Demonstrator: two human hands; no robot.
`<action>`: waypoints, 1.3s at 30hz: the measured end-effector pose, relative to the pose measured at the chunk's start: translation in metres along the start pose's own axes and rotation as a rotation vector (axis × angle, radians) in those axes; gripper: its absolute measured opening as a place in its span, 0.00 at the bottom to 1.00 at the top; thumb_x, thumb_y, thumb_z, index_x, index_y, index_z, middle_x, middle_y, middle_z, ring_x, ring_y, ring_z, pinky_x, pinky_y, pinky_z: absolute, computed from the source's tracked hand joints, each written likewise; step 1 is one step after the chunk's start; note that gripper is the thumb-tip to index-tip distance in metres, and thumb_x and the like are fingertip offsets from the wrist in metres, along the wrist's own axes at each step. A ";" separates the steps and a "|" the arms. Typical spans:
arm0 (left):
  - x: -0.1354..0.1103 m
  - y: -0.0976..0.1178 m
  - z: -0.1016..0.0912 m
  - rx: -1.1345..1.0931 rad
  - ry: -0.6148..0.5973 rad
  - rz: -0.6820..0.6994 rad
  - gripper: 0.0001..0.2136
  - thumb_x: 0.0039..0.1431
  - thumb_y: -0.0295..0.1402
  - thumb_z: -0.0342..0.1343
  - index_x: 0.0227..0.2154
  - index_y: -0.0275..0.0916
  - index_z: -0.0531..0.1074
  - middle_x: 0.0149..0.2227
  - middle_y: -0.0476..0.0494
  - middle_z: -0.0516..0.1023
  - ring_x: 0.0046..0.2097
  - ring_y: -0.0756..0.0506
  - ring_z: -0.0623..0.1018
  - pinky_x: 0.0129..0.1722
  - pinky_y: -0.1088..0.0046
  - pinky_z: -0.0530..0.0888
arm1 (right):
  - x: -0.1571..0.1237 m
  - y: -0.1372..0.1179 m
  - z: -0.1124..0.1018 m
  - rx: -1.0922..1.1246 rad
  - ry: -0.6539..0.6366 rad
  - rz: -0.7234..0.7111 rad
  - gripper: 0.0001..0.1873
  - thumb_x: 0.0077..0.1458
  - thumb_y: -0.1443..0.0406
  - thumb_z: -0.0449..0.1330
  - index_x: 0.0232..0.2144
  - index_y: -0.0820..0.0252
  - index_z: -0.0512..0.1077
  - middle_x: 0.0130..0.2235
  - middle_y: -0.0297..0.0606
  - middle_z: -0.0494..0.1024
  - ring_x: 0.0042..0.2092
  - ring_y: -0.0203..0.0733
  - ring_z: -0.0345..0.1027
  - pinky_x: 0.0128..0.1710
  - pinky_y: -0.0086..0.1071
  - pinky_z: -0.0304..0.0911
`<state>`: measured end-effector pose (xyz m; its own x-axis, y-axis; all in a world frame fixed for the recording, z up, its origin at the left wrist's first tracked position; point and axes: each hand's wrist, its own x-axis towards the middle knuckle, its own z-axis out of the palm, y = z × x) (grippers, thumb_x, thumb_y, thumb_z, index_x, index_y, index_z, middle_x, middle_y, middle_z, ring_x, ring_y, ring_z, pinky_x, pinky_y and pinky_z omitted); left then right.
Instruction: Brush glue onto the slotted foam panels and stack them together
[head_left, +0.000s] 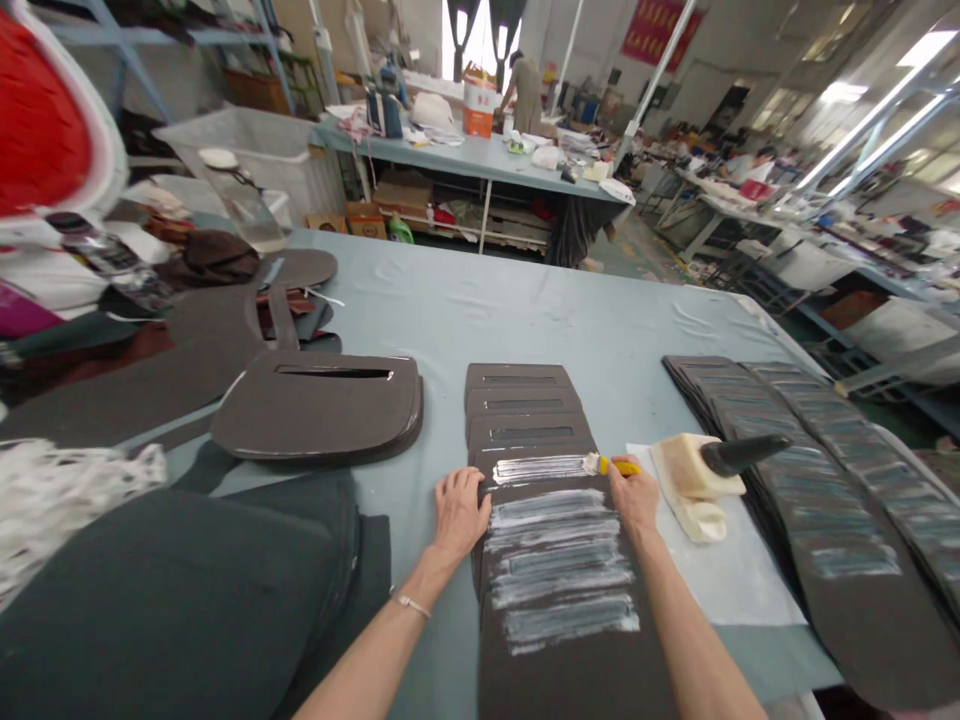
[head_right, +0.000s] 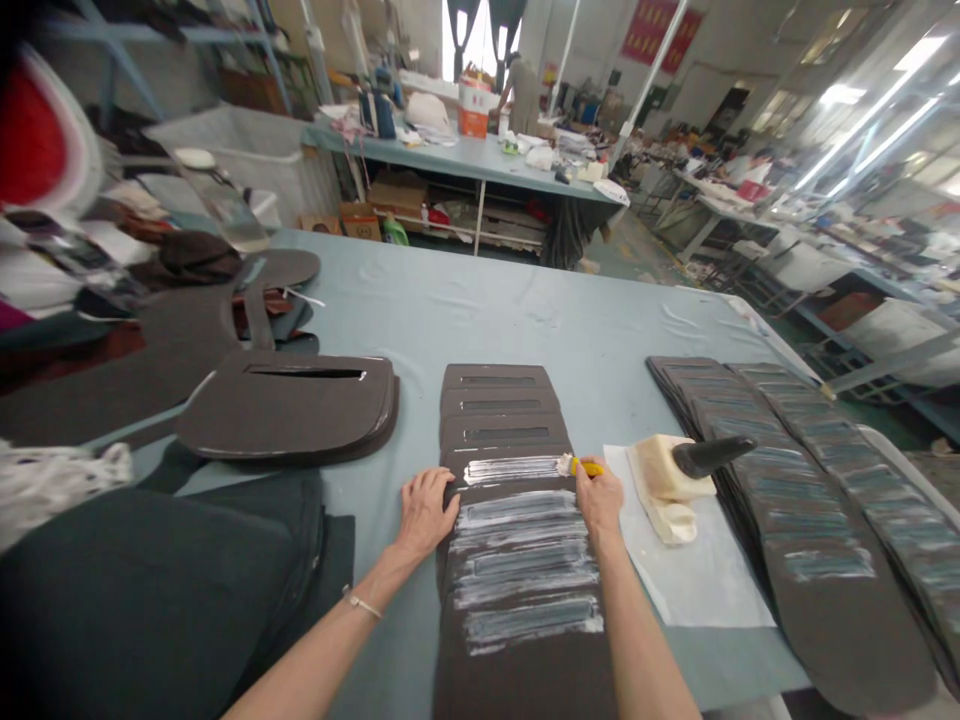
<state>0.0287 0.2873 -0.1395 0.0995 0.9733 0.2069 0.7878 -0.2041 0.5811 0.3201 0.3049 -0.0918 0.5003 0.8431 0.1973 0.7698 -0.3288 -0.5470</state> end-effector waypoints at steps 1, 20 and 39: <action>0.000 0.000 0.000 0.004 0.000 -0.003 0.11 0.52 0.29 0.52 0.40 0.42 0.67 0.47 0.41 0.72 0.51 0.40 0.67 0.50 0.57 0.61 | -0.006 -0.012 0.003 0.032 -0.007 -0.036 0.18 0.50 0.52 0.52 0.31 0.59 0.73 0.22 0.34 0.71 0.24 0.38 0.61 0.28 0.30 0.55; -0.009 -0.004 -0.007 -0.066 0.008 -0.012 0.08 0.55 0.30 0.49 0.38 0.42 0.68 0.42 0.43 0.74 0.48 0.42 0.70 0.49 0.61 0.63 | -0.078 -0.089 0.028 0.396 -0.282 -0.260 0.13 0.54 0.57 0.52 0.31 0.58 0.72 0.30 0.36 0.75 0.30 0.38 0.66 0.33 0.29 0.60; -0.030 -0.009 -0.001 0.041 -0.058 0.109 0.08 0.58 0.30 0.47 0.39 0.41 0.69 0.43 0.41 0.73 0.51 0.41 0.68 0.50 0.59 0.61 | -0.041 -0.030 0.004 0.064 -0.033 -0.095 0.15 0.53 0.55 0.51 0.31 0.58 0.72 0.26 0.35 0.74 0.27 0.38 0.63 0.30 0.29 0.55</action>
<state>0.0182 0.2598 -0.1496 0.2201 0.9501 0.2211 0.7943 -0.3061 0.5248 0.2755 0.2820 -0.0866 0.4123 0.8831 0.2239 0.7855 -0.2200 -0.5785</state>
